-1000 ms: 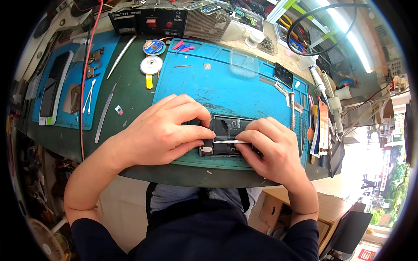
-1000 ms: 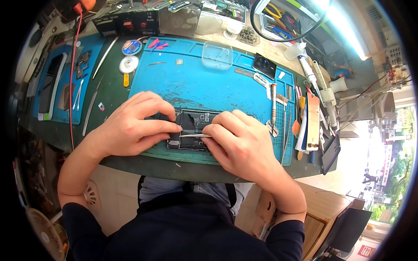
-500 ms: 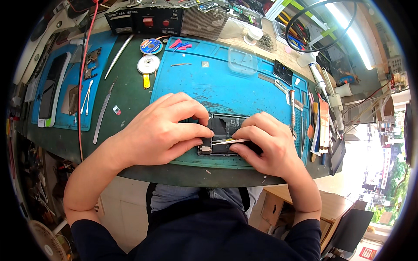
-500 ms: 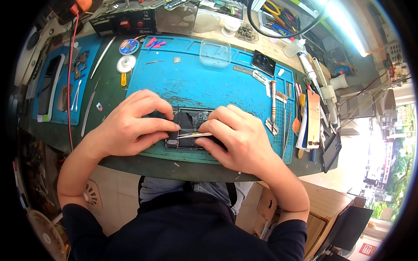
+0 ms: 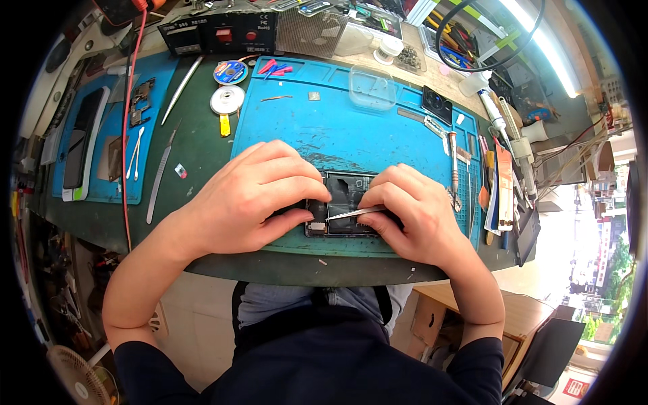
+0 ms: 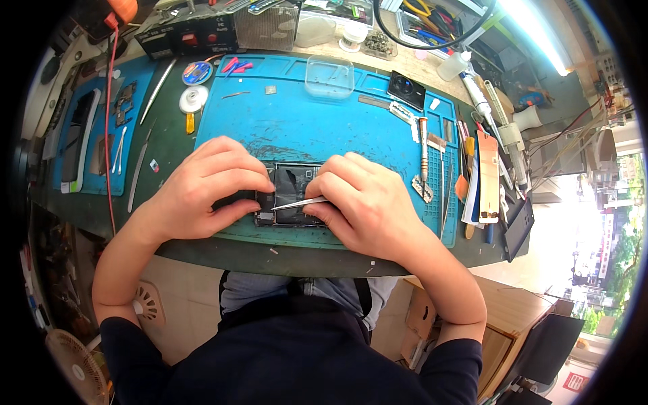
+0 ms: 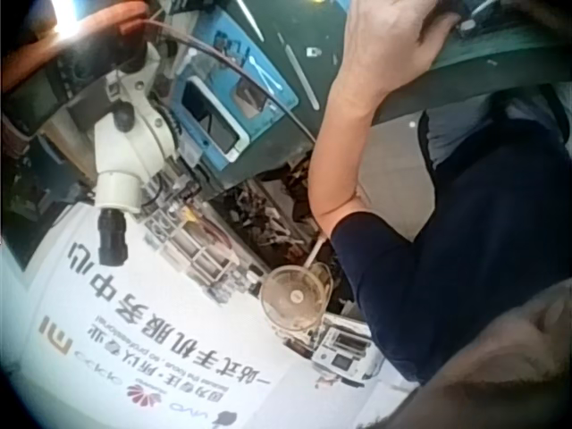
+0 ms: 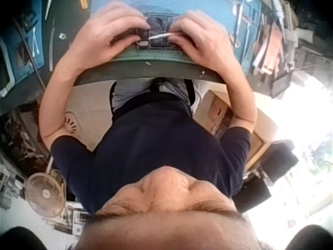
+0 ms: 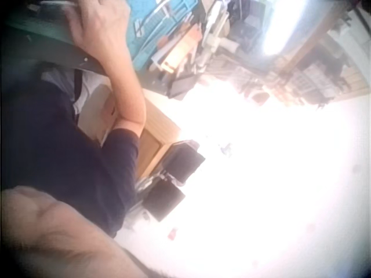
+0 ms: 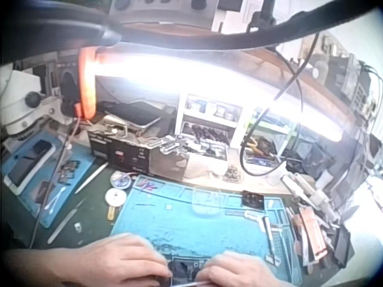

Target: The person disassembles a smartphone, removes the battery, and tests the device by powering it on. They then handle a replacement back cover and screen assembly, aligning and attaching components to the phone chassis.

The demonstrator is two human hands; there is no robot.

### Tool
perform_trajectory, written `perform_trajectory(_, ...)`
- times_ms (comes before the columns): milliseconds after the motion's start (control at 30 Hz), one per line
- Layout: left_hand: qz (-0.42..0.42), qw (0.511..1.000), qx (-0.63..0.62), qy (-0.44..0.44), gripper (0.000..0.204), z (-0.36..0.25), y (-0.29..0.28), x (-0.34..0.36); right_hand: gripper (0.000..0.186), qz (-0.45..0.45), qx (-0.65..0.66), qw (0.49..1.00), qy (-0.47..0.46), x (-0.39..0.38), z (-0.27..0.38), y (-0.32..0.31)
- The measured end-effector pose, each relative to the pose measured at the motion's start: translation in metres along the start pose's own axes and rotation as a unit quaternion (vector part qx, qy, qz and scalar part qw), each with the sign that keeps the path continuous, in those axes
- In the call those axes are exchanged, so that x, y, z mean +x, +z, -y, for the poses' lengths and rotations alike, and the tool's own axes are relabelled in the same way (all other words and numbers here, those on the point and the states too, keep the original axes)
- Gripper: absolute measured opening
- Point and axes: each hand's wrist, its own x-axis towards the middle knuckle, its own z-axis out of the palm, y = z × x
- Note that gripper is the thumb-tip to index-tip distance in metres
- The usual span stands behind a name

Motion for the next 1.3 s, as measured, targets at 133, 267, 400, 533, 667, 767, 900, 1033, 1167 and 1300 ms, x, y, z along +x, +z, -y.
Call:
perform_trajectory(133,0.032,0.999,0.017,0.038,0.028,0.000,-0.003,0.001,0.016,-0.002,-0.008,1.000,0.000,-0.002,0.000,-0.001)
perform_trajectory(267,0.033,0.998,0.037,0.047,0.027,-0.003,-0.002,0.001,0.016,-0.011,-0.019,1.000,0.001,-0.003,0.001,-0.001)
perform_trajectory(400,0.035,0.997,0.043,0.050,0.026,-0.003,0.000,0.000,0.016,-0.030,-0.040,0.999,0.008,-0.008,0.002,-0.011)
perform_trajectory(533,0.039,0.997,0.036,0.047,0.026,-0.001,-0.001,0.001,0.016,-0.035,-0.036,0.999,-0.006,-0.010,0.013,-0.008)
perform_trajectory(667,0.039,0.997,0.037,0.048,0.027,-0.002,-0.001,0.002,0.018,-0.045,-0.058,0.997,-0.026,-0.006,0.023,0.003)
perform_trajectory(767,0.040,0.997,0.042,0.050,0.027,-0.003,-0.002,0.002,0.019,-0.048,-0.099,0.994,-0.026,-0.003,0.022,0.007)
perform_trajectory(900,0.042,0.997,0.039,0.044,0.028,-0.003,-0.002,0.001,0.020,-0.045,-0.114,0.992,-0.020,-0.003,0.022,0.007)
perform_trajectory(1033,0.041,0.998,0.034,0.044,0.028,-0.003,-0.001,0.002,0.022,-0.054,-0.139,0.988,-0.035,-0.004,0.022,0.009)
perform_trajectory(1167,0.043,0.998,0.032,0.043,0.028,-0.003,0.000,0.001,0.021,-0.033,-0.171,0.983,-0.049,-0.003,0.026,0.004)
perform_trajectory(1300,0.047,0.997,0.037,0.039,0.027,-0.003,-0.001,0.001,0.020,-0.023,-0.175,0.982,-0.062,0.001,0.030,-0.001)
